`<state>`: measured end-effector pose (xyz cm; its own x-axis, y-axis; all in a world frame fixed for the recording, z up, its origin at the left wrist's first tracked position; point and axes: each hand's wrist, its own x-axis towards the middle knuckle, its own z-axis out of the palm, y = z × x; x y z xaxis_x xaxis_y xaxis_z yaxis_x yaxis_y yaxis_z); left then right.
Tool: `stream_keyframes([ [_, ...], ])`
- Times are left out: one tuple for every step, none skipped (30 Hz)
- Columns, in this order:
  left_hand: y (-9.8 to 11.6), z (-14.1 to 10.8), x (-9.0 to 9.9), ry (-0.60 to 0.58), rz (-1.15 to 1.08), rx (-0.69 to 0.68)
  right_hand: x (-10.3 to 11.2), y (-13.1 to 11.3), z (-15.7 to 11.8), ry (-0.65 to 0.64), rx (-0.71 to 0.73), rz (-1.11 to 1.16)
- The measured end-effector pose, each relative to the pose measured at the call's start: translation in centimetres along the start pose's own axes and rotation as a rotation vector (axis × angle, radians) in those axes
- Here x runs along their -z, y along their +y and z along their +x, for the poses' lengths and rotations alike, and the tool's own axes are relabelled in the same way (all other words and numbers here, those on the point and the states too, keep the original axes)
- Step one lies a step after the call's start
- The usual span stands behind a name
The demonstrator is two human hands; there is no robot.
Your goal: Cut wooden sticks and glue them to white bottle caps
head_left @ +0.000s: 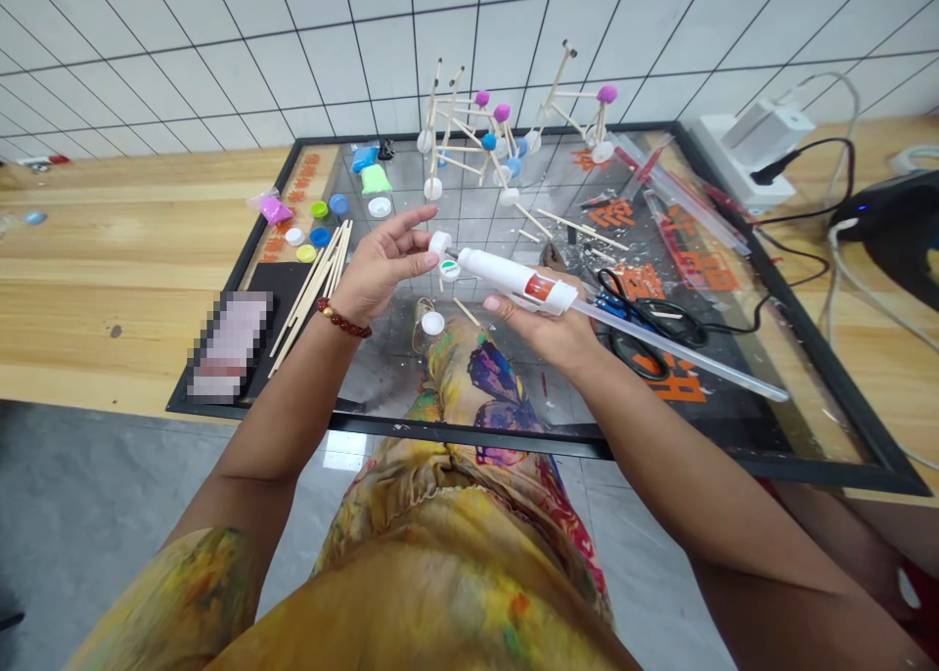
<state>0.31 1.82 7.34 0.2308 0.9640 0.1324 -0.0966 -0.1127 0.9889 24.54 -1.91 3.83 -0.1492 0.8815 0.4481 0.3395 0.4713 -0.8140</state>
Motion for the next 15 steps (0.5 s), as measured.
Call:
stream_keyframes([
  [0.2, -0.1, -0.2, 0.01, -0.014, 0.011, 0.0, 0.0, 0.0, 0.002, 0.011, -0.002],
  [0.4, -0.2, -0.4, 0.027, -0.027, 0.025, -0.1, 0.0, 0.1, 0.005, 0.022, -0.004],
  [0.5, -0.2, -0.6, 0.048, -0.037, 0.041, -0.1, 0.0, 0.1, 0.007, 0.03, -0.008],
  [0.7, -0.3, -0.9, 0.072, -0.043, 0.056, -0.1, 0.0, 0.1, 0.01, 0.036, -0.013],
  [0.7, -0.3, -1.1, 0.096, -0.046, 0.068, -0.1, 0.0, 0.1, 0.011, 0.038, -0.017],
  [0.7, -0.2, -1.2, 0.118, -0.048, 0.074, -0.1, -0.1, 0.2, 0.012, 0.038, -0.021],
  [0.6, -0.2, -1.3, 0.137, -0.05, 0.073, -0.1, -0.1, 0.2, 0.014, 0.039, -0.023],
  [0.5, -0.1, -1.2, 0.154, -0.053, 0.064, -0.1, -0.1, 0.2, 0.015, 0.039, -0.023],
  [0.3, 0.1, -1.1, 0.172, -0.054, 0.052, -0.1, 0.0, 0.1, 0.016, 0.038, -0.022],
  [0.2, 0.2, -0.9, 0.193, -0.052, 0.04, -0.1, 0.0, 0.1, 0.024, 0.037, -0.019],
  [0.0, 0.3, -0.6, 0.216, -0.048, 0.03, -0.1, 0.1, 0.0, 0.035, 0.033, -0.012],
  [-0.1, 0.4, -0.3, 0.236, -0.046, 0.025, -0.1, 0.2, 0.0, 0.046, 0.024, -0.001],
  [-0.2, 0.5, 0.0, 0.25, -0.048, 0.027, 0.0, 0.3, -0.1, 0.055, 0.014, 0.012],
  [-0.2, 0.6, 0.2, 0.256, -0.055, 0.033, 0.0, 0.4, -0.1, 0.064, 0.006, 0.026],
  [-0.2, 0.6, 0.4, 0.254, -0.066, 0.042, 0.0, 0.5, -0.1, 0.068, 0.0, 0.039],
])
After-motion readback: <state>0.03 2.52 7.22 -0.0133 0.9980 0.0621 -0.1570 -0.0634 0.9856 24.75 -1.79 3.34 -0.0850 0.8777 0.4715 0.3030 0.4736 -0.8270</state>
